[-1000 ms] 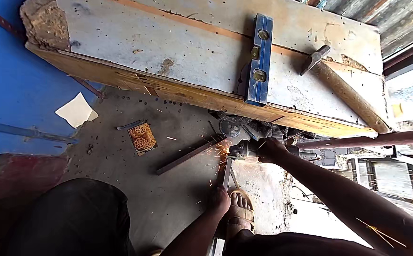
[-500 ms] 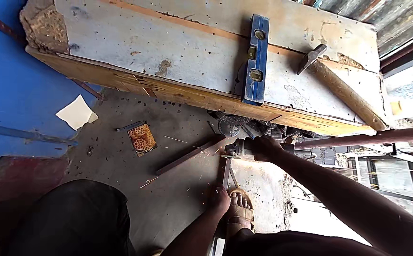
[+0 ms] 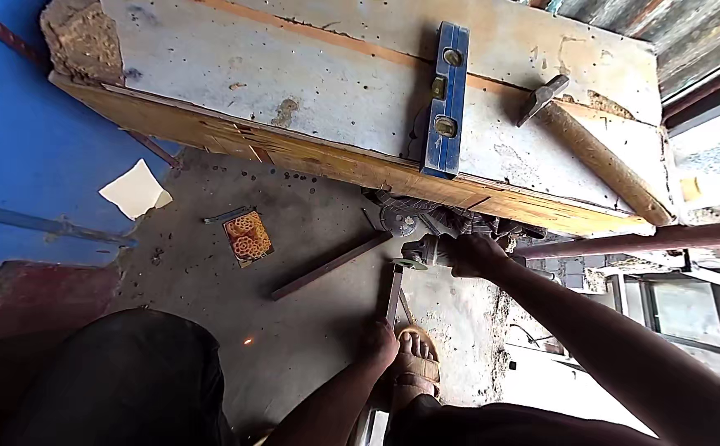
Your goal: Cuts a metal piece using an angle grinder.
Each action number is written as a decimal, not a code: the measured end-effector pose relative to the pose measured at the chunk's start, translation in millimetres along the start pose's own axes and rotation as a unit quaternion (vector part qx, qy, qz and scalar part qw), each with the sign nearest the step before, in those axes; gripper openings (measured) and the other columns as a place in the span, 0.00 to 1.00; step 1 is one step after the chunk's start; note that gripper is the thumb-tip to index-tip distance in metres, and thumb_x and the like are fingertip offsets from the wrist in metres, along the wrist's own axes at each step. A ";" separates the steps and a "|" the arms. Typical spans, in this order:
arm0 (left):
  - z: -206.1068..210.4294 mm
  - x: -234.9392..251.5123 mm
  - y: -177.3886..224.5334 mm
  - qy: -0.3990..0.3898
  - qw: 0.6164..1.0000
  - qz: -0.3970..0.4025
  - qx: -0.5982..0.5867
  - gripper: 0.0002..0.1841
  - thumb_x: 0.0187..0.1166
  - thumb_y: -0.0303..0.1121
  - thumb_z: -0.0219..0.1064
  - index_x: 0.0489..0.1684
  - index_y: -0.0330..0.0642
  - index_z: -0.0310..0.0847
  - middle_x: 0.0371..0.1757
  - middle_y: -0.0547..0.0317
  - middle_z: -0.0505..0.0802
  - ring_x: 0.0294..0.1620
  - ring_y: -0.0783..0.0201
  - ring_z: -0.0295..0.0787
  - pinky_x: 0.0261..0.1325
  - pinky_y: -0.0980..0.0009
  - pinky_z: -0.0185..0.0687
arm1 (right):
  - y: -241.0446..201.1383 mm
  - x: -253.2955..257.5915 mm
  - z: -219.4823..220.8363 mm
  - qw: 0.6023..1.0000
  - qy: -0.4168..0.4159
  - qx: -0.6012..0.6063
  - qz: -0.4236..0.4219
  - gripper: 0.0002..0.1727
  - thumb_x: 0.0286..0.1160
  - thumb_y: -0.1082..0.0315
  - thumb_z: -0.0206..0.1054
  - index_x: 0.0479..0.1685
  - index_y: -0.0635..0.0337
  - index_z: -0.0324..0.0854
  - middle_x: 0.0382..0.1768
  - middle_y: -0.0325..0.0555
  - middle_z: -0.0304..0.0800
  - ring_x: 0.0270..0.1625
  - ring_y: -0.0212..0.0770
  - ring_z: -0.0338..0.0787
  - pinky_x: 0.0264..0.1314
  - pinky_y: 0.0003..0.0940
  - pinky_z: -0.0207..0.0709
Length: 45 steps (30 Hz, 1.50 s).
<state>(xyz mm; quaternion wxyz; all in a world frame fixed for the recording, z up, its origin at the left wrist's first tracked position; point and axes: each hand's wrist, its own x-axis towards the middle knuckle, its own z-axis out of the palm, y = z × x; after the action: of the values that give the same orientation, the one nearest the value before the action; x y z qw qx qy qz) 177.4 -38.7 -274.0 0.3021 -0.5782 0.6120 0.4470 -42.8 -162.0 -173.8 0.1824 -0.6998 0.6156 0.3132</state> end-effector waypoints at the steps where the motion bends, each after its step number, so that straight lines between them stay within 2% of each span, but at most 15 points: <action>1: -1.0 -0.3 -0.5 0.000 1.000 0.005 0.001 0.37 0.81 0.44 0.65 0.85 0.29 0.61 0.77 0.38 0.82 0.77 0.46 0.82 0.75 0.49 0.79 | 5.6 -0.4 1.1 1.000 -0.001 -0.006 0.002 0.39 0.52 0.52 0.83 0.70 0.48 0.75 0.42 0.56 0.91 0.47 0.61 0.93 0.46 0.63 0.83; 7: 5.3 -2.4 0.1 0.032 0.999 0.008 -0.006 0.39 0.81 0.46 0.63 0.87 0.28 0.57 0.79 0.40 0.80 0.80 0.49 0.78 0.79 0.52 0.74 | 24.4 -2.0 15.5 0.999 -0.011 -0.035 -0.012 0.38 0.50 0.51 0.84 0.68 0.45 0.77 0.41 0.52 0.92 0.48 0.58 0.93 0.49 0.61 0.83; 13: 3.6 -1.1 -0.7 0.025 1.000 0.013 -0.012 0.36 0.84 0.45 0.62 0.84 0.27 0.60 0.78 0.39 0.80 0.78 0.48 0.80 0.76 0.51 0.77 | 21.4 -0.4 22.2 0.998 -0.020 -0.046 -0.027 0.44 0.49 0.50 0.83 0.77 0.44 0.74 0.42 0.53 0.91 0.46 0.57 0.92 0.48 0.60 0.83; 16: 5.7 3.2 -1.2 0.021 1.000 0.017 -0.011 0.35 0.85 0.44 0.61 0.84 0.26 0.60 0.79 0.37 0.80 0.79 0.47 0.79 0.78 0.51 0.76 | 15.4 1.1 22.0 0.998 -0.024 -0.046 -0.040 0.41 0.49 0.52 0.83 0.72 0.45 0.76 0.41 0.51 0.91 0.46 0.56 0.92 0.48 0.59 0.82; 19: 6.4 4.5 -1.3 0.030 0.999 0.018 -0.005 0.35 0.84 0.45 0.62 0.83 0.26 0.61 0.77 0.37 0.81 0.78 0.47 0.81 0.76 0.51 0.77 | 10.5 3.5 22.2 0.998 -0.027 -0.048 -0.044 0.42 0.49 0.51 0.83 0.74 0.44 0.75 0.43 0.51 0.91 0.48 0.56 0.92 0.48 0.58 0.82; 27: 6.4 7.3 -0.1 0.019 1.000 0.012 -0.019 0.35 0.83 0.43 0.62 0.84 0.26 0.60 0.78 0.37 0.80 0.78 0.46 0.80 0.76 0.51 0.77 | 5.4 3.6 27.7 0.998 -0.026 -0.045 -0.047 0.41 0.47 0.52 0.83 0.70 0.44 0.76 0.41 0.52 0.90 0.45 0.56 0.92 0.46 0.59 0.83; 39: 3.0 4.4 2.2 0.015 1.000 0.010 -0.013 0.36 0.83 0.43 0.63 0.84 0.25 0.59 0.78 0.37 0.80 0.79 0.47 0.80 0.77 0.52 0.77 | -0.5 0.8 26.0 0.998 -0.041 -0.040 -0.036 0.40 0.51 0.53 0.83 0.71 0.46 0.75 0.44 0.53 0.90 0.48 0.57 0.92 0.48 0.58 0.83; 45: 2.2 4.8 1.2 0.022 1.000 0.008 -0.004 0.35 0.81 0.44 0.64 0.81 0.26 0.63 0.74 0.38 0.84 0.76 0.46 0.83 0.75 0.50 0.79 | -2.4 0.8 25.3 0.998 -0.035 -0.040 -0.036 0.40 0.49 0.53 0.84 0.70 0.47 0.76 0.42 0.53 0.91 0.46 0.57 0.92 0.46 0.59 0.83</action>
<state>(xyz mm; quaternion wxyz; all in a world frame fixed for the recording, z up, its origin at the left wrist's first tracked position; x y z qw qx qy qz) 175.2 -39.0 -278.9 0.2829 -0.5839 0.6216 0.4389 -45.8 -145.9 -193.3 0.1865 -0.7167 0.5704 0.3553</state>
